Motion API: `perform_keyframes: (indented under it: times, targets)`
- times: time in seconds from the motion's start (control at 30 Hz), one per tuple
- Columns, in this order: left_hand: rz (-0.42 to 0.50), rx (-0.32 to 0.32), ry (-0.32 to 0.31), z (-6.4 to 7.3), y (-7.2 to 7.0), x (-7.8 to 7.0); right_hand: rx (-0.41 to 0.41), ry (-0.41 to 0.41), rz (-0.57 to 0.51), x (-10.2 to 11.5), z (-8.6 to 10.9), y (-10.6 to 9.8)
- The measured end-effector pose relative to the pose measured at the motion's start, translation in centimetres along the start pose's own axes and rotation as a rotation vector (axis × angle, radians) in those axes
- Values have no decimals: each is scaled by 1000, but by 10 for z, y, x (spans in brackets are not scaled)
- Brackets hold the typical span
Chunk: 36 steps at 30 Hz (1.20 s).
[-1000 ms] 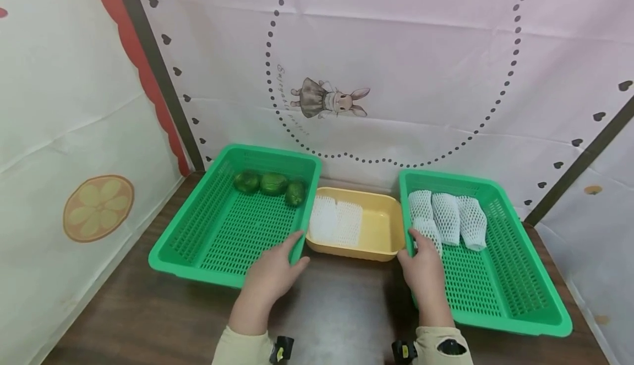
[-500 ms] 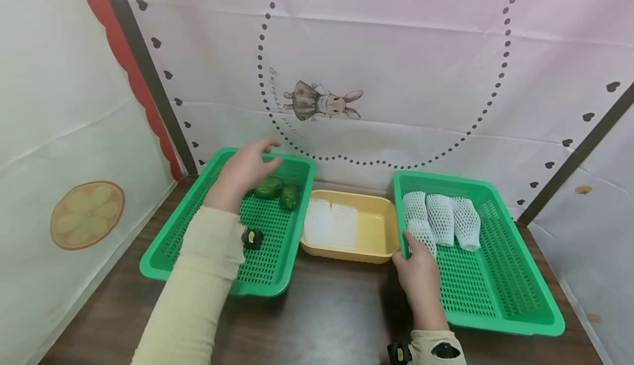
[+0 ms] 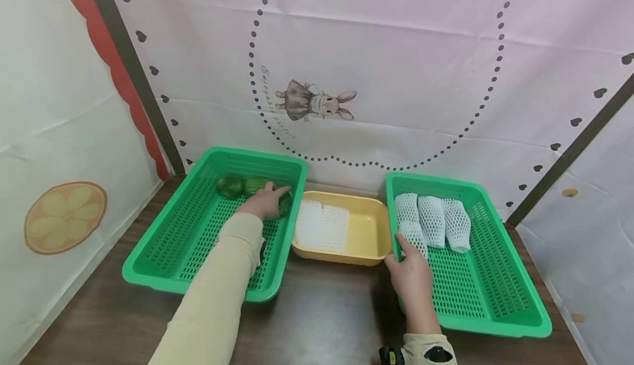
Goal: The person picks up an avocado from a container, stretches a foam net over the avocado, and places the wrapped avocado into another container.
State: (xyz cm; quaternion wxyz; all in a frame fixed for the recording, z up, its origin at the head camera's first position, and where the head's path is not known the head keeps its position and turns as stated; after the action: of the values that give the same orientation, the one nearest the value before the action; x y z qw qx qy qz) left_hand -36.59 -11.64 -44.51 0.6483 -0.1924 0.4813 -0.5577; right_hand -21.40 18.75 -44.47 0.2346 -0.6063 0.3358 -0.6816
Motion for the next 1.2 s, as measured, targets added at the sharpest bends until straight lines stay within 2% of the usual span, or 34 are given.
perform_keyframes:
  times: [0.17,0.57,0.73,0.93,1.07,1.2]
  targets:
    - [20,33,-39,5,-1,-3,-7,-2,-6,-1,-1,1]
    - [37,45,-3,2,0,13,1,21,-14,-1,-2,-1]
    - [27,11,37,6,-3,20,-4,16,-9,-1,-2,0]
    - [69,-31,85,18,-16,23,-23,9,-7,-2,-4,1]
    - [74,-96,135,26,-24,19,-25,19,-14,-3,-4,2]
    - [83,-168,178,34,-31,9,-26,22,-18,-1,-2,1]
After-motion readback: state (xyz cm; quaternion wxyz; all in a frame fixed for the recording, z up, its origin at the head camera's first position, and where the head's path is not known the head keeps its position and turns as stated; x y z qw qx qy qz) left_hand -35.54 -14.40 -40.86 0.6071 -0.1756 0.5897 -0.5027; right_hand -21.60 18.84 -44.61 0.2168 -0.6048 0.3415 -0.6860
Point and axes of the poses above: each hand's wrist, its own z-axis away from the middle knuckle, its own y-axis out of the palm, x = y × z, the point moved 1 cm from there along -z, towards the middle knuckle, and after that the axes turned 8 degrees about x, right-handed, at the moved point
